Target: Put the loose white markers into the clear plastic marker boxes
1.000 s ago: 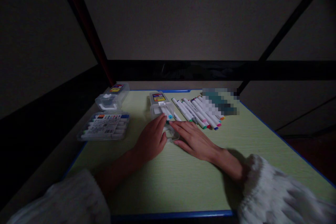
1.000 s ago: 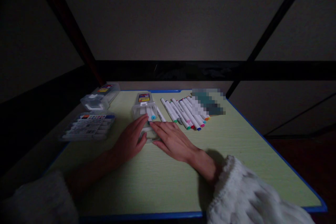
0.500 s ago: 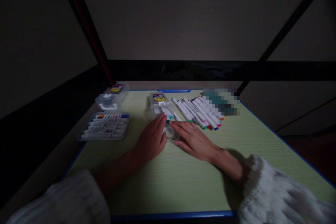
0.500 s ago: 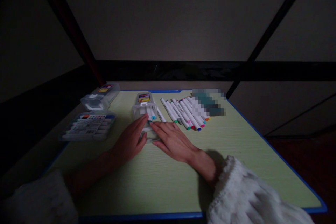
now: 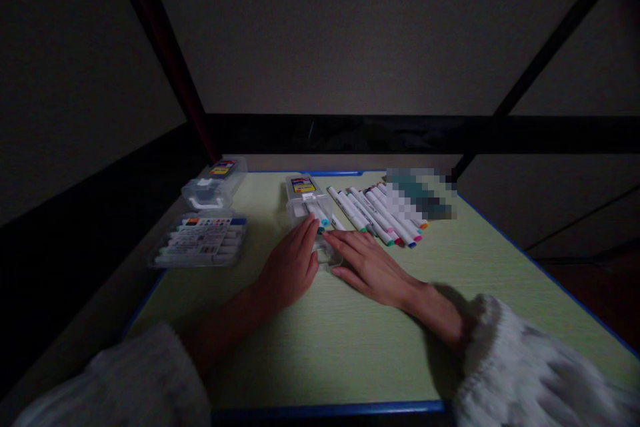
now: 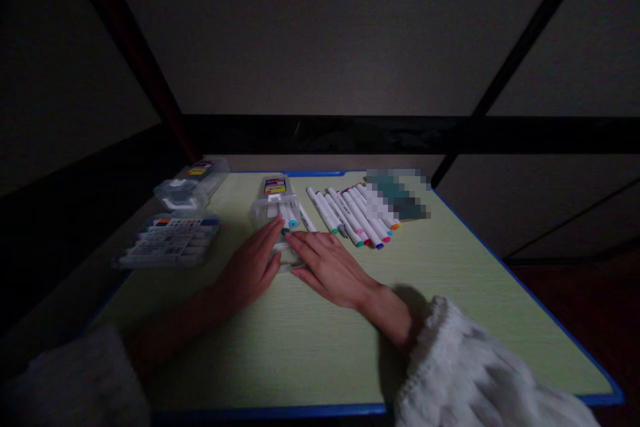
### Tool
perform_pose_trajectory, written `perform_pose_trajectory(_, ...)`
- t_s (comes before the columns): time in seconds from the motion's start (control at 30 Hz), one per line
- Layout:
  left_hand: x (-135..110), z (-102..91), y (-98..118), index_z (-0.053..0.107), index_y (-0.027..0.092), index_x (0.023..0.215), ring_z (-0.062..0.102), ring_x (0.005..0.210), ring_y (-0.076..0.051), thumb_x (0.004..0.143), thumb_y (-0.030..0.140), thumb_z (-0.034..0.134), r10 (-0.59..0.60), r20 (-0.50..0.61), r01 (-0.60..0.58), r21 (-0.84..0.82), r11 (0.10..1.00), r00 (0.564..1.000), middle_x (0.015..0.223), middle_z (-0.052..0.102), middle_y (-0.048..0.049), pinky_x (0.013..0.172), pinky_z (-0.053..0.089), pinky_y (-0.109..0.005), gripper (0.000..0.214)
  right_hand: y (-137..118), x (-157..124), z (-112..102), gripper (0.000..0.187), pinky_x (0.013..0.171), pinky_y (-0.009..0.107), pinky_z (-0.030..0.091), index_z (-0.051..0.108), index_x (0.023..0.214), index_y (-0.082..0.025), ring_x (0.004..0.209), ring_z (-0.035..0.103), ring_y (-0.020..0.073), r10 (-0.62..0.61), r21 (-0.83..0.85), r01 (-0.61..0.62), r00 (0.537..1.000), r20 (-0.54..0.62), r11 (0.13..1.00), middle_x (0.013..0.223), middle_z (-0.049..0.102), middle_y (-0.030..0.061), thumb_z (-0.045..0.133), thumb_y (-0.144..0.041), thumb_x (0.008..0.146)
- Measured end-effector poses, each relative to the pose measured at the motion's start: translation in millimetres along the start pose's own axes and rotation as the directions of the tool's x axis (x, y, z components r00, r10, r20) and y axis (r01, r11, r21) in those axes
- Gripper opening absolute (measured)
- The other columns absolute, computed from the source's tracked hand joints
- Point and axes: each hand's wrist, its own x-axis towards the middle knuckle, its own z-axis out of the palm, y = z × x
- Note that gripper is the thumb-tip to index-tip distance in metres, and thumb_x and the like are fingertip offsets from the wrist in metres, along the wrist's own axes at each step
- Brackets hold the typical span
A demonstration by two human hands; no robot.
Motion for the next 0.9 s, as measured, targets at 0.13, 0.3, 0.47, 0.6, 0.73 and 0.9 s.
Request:
perform_pose_trajectory(0.13, 0.1, 0.6, -0.1, 0.03, 0.004, 0.129, 0.032, 0.128, -0.024, 0.08, 0.011, 0.034, 0.007, 0.005, -0.007, 0.0, 1.0, 1.0, 0.135, 0.036, -0.0207, 0.103, 0.035, -0.042, 0.049, 0.2, -0.3, 0.7, 0.049, 0.088, 0.043, 0.04, 0.034, 0.131, -0.011, 0.109, 0.044, 0.0258, -0.003, 0.001, 0.003, 1.0, 0.005, 1.0, 0.125, 0.048, 0.0143, 0.04, -0.035, 0.089)
perform_pose_trajectory(0.3, 0.2, 0.6, 0.0, 0.031, 0.004, 0.129, 0.032, 0.127, -0.025, 0.08, 0.011, 0.035, 0.003, 0.007, -0.003, -0.015, 1.0, 1.0, 0.136, 0.036, -0.0206, 0.104, 0.034, -0.042, 0.049, 0.2, -0.4, 0.8, 0.049, 0.088, 0.043, 0.04, 0.035, 0.13, -0.011, 0.109, 0.044, 0.0255, 0.0, 0.001, 0.0, 1.0, 0.005, 1.0, 0.124, 0.048, 0.0144, 0.04, -0.036, 0.089)
perform_pose_trajectory(0.47, 0.0, -0.3, 0.9, 0.032, 0.003, 0.129, 0.032, 0.127, -0.025, 0.08, 0.011, 0.035, -0.006, 0.012, 0.006, -0.021, 1.0, 1.0, 0.136, 0.035, -0.0209, 0.104, 0.033, -0.042, 0.049, 0.0, 0.1, 0.6, 0.047, 0.089, 0.044, 0.04, 0.035, 0.129, -0.012, 0.109, 0.044, 0.0257, 0.002, 0.014, -0.002, 1.0, 0.003, 1.0, 0.125, 0.048, 0.0137, 0.041, -0.035, 0.089)
perform_pose_trajectory(0.6, -0.2, -1.0, 1.1, 0.031, 0.004, 0.129, 0.032, 0.127, -0.025, 0.08, 0.011, 0.035, -0.018, 0.015, 0.018, -0.02, 1.0, 1.0, 0.136, 0.035, -0.0198, 0.105, 0.033, -0.04, 0.05, -0.1, 0.2, 0.2, 0.043, 0.089, 0.043, 0.039, 0.038, 0.125, -0.012, 0.109, 0.045, 0.0254, 0.005, 0.034, -0.005, 1.0, -0.005, 0.999, 0.124, 0.049, 0.0135, 0.042, -0.034, 0.088)
perform_pose_trajectory(0.73, -0.1, -0.7, 0.8, 0.03, 0.005, 0.129, 0.033, 0.127, -0.025, 0.08, 0.011, 0.035, -0.02, 0.024, 0.021, -0.016, 1.0, 1.0, 0.135, 0.035, -0.0189, 0.104, 0.034, -0.04, 0.049, -0.7, 0.1, -0.7, 0.039, 0.088, 0.042, 0.039, 0.041, 0.12, -0.012, 0.108, 0.045, 0.0253, 0.014, 0.044, -0.014, 1.0, 0.001, 0.999, 0.123, 0.05, 0.0134, 0.042, -0.034, 0.088)
perform_pose_trajectory(0.9, 0.2, -0.6, 0.8, 0.032, 0.002, 0.128, 0.034, 0.126, -0.025, 0.08, 0.011, 0.035, -0.024, 0.027, 0.024, -0.012, 1.0, 0.999, 0.134, 0.036, -0.0203, 0.104, 0.034, -0.04, 0.048, -1.0, 0.2, -1.2, 0.039, 0.088, 0.043, 0.039, 0.041, 0.12, -0.013, 0.108, 0.045, 0.0255, 0.012, 0.048, -0.012, 1.0, 0.005, 0.999, 0.122, 0.05, 0.0131, 0.041, -0.035, 0.088)
